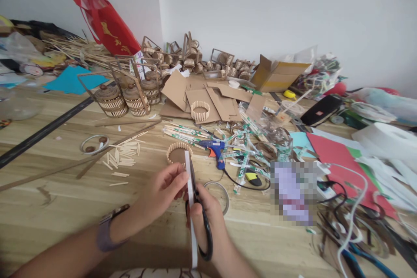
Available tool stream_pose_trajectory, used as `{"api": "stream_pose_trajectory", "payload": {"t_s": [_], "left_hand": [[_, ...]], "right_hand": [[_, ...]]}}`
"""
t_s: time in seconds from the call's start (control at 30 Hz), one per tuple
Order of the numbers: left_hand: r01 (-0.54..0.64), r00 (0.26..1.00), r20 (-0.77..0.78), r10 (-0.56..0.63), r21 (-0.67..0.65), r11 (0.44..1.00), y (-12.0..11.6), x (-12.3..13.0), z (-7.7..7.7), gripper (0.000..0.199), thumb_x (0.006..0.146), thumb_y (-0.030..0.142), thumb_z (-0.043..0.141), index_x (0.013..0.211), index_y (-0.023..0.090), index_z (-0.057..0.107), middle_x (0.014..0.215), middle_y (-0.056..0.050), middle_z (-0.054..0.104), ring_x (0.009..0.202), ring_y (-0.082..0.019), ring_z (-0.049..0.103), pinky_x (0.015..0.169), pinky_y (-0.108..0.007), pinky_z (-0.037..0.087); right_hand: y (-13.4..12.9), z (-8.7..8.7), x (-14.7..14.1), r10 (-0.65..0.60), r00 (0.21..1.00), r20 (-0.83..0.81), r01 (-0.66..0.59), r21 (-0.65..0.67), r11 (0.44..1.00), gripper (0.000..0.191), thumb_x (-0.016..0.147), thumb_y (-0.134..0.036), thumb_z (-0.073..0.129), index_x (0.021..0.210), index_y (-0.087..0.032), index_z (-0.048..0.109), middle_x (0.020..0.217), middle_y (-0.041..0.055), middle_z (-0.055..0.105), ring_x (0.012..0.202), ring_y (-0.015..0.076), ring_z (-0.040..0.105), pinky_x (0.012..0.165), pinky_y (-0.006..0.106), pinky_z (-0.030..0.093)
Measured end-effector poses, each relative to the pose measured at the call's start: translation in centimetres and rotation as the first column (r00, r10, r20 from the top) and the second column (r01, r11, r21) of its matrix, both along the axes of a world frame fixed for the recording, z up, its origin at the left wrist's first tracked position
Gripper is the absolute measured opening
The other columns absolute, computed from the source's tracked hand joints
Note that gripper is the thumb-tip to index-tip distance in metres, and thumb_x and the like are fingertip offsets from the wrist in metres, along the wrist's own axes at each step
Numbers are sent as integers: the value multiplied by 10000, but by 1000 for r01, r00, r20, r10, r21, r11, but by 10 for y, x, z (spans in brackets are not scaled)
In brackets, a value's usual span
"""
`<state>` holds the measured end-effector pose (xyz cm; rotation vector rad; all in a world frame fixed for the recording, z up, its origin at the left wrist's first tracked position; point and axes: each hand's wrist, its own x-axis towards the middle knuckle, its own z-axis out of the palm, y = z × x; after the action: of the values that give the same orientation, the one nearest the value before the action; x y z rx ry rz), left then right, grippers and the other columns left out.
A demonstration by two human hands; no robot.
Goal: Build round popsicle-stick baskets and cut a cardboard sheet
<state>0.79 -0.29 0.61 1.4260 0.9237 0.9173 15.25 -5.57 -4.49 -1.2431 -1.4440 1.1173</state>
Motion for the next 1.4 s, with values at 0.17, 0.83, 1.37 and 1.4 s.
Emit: {"api": "stream_pose_trajectory", "payload": {"t_s": [0.17,0.83,1.37,1.4], "left_hand": [[-116,990,-79,121,56,992,9,-6,6,336,931,449,449,688,216,435,585,55,409,542,-119,403,510,-245,321],[-121,992,-16,122,62,991,10,-5,2,266,902,353,468,679,219,412,577,64,392,526,-105,376,501,-232,314],[-39,999,-29,40,30,999,6,-3,4,244,878,333,476,675,215,412,560,83,346,511,-91,331,487,-224,289],[-41,999,-28,42,34,999,5,-2,4,246,877,332,479,672,214,410,563,83,343,513,-90,328,489,-224,289]], "right_hand": [[-1,2,-2,50,995,-86,-56,-71,996,732,763,-893,357,884,-197,548,545,-55,431,425,100,410,383,210,359],[1,5,-4,106,993,-47,-108,-48,993,739,762,-904,323,842,-200,533,527,-55,422,417,99,399,385,212,327],[3,2,0,70,997,-11,-70,-31,997,721,773,-896,310,808,-209,525,508,-48,413,426,110,372,376,221,301],[3,1,1,67,998,-11,-67,-28,997,706,778,-889,321,799,-212,520,506,-50,403,422,108,364,372,221,296]]}}
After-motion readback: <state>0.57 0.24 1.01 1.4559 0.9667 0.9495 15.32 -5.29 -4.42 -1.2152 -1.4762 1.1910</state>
